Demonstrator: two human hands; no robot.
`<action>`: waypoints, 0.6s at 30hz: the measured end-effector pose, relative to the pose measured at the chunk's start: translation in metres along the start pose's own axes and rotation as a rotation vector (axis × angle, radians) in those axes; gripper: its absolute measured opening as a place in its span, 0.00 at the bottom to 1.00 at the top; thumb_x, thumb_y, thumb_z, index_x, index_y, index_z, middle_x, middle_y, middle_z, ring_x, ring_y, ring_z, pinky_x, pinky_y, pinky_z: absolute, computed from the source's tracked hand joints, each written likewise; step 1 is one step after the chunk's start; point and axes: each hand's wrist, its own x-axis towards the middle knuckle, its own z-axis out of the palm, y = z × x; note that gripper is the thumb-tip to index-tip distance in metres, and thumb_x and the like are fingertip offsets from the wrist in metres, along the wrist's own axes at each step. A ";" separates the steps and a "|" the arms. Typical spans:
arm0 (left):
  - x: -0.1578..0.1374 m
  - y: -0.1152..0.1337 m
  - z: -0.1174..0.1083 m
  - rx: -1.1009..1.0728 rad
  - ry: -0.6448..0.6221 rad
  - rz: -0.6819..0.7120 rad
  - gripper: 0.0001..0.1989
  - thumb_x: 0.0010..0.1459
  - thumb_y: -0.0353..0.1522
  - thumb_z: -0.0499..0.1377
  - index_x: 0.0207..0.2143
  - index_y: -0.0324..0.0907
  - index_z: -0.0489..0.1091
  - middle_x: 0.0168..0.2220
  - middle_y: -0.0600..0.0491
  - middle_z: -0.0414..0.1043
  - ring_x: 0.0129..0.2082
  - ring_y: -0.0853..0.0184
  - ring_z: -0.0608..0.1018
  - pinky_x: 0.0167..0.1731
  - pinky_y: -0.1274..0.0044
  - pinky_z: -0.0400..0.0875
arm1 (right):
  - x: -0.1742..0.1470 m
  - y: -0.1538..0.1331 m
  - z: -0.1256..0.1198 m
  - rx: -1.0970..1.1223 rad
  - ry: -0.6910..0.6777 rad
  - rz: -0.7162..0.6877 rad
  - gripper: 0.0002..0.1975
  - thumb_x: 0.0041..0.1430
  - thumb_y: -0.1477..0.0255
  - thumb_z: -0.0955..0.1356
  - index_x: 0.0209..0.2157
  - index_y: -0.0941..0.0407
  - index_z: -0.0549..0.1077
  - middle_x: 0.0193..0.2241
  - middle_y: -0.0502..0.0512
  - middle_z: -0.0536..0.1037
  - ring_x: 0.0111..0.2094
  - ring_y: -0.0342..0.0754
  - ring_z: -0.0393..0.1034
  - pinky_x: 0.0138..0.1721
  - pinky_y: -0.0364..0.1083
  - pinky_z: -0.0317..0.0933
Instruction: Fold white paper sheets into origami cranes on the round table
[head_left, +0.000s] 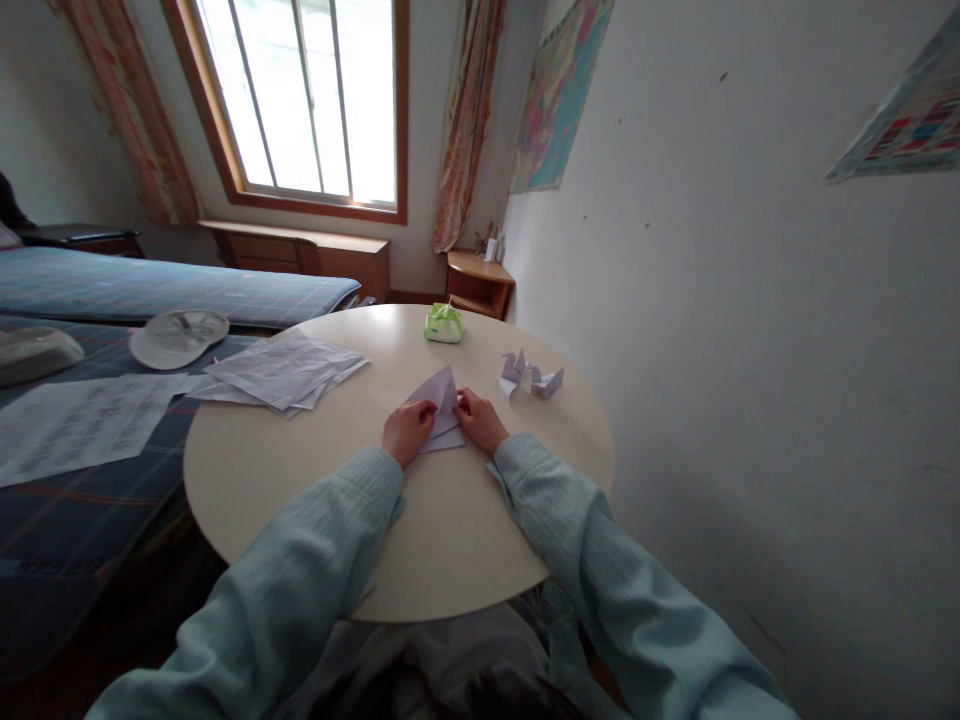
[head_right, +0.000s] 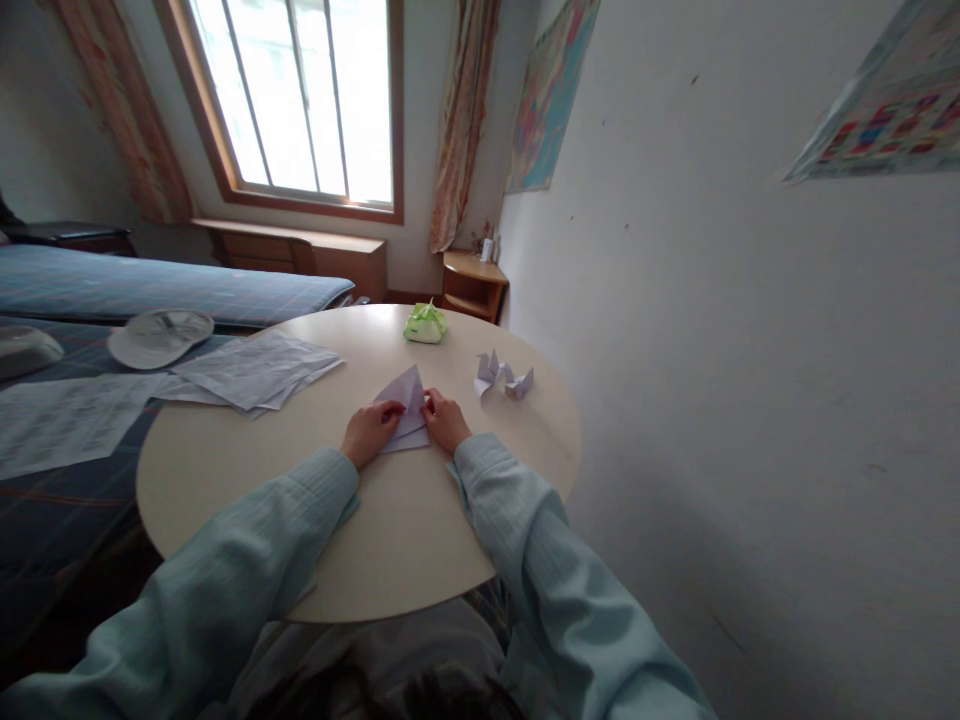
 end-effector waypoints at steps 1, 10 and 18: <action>0.000 0.000 0.000 0.003 -0.004 0.005 0.13 0.50 0.29 0.49 0.34 0.44 0.71 0.35 0.54 0.74 0.35 0.68 0.73 0.38 0.78 0.65 | 0.000 0.001 0.000 -0.005 0.005 0.004 0.13 0.51 0.79 0.62 0.40 0.58 0.65 0.26 0.51 0.73 0.28 0.42 0.66 0.32 0.39 0.56; 0.001 0.000 0.001 0.009 -0.026 0.009 0.13 0.50 0.30 0.49 0.31 0.46 0.73 0.32 0.55 0.74 0.33 0.68 0.73 0.37 0.79 0.65 | 0.001 0.009 0.004 -0.065 0.049 0.090 0.13 0.51 0.75 0.63 0.41 0.58 0.64 0.25 0.51 0.72 0.28 0.42 0.66 0.32 0.40 0.55; -0.002 0.002 -0.001 0.069 -0.042 0.036 0.13 0.50 0.30 0.49 0.32 0.47 0.73 0.34 0.56 0.74 0.34 0.69 0.73 0.37 0.79 0.65 | 0.002 0.009 0.002 -0.091 0.033 0.155 0.13 0.51 0.75 0.63 0.41 0.58 0.63 0.25 0.50 0.72 0.28 0.42 0.66 0.31 0.40 0.54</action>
